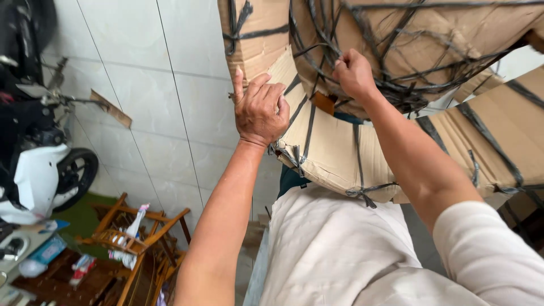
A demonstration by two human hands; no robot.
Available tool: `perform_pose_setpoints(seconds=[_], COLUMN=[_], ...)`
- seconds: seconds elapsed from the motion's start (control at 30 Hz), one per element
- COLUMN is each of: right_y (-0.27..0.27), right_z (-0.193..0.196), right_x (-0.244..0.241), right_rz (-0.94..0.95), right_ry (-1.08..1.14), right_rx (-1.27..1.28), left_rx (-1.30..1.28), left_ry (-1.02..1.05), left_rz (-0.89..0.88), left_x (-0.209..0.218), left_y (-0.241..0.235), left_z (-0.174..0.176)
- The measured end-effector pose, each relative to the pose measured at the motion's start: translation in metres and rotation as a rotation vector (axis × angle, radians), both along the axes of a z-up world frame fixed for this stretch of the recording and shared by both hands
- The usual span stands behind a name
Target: Wrapping and tying plastic straps around a cardboard-covered furniture frame to secure the packaging
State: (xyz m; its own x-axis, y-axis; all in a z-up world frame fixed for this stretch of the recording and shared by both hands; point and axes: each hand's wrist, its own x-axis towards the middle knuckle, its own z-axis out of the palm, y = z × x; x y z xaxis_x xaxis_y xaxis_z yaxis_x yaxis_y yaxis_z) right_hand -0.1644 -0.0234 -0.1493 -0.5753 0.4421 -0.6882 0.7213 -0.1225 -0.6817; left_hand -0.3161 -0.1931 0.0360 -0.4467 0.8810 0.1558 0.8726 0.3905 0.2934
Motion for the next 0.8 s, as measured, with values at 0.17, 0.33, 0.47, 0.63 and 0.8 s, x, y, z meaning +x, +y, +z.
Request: perform_pose_setpoints(seconds=[0.17,0.33,0.47,0.63,0.8], right_y=[0.048,0.054,0.025,-0.033,-0.085], right_z=[0.112,0.201,0.247,0.277,0.281], right_x=[0.016,0.058,0.107,0.152,0.172], right_rz=[-0.475,-0.626,-0.686,-1.077,-1.109], right_ry=[0.25,0.6,0.621,0.7,0.696], right_rx=[-0.297,-0.126,-0.01,-0.176,-0.084], left_rx=[0.037,0.038,0.076,0.088,0.019], left_ry=[0.036,0.092,0.104,0.093,0.052], left_rz=[-0.037,0.001,-0.028,0.011,-0.018], left_x=[0.002,-0.003,-0.004,-0.003,0.011], left_y=[-0.004,-0.014,-0.012,-0.018,-0.017], left_z=[-0.005,-0.032,-0.031,-0.039,-0.013])
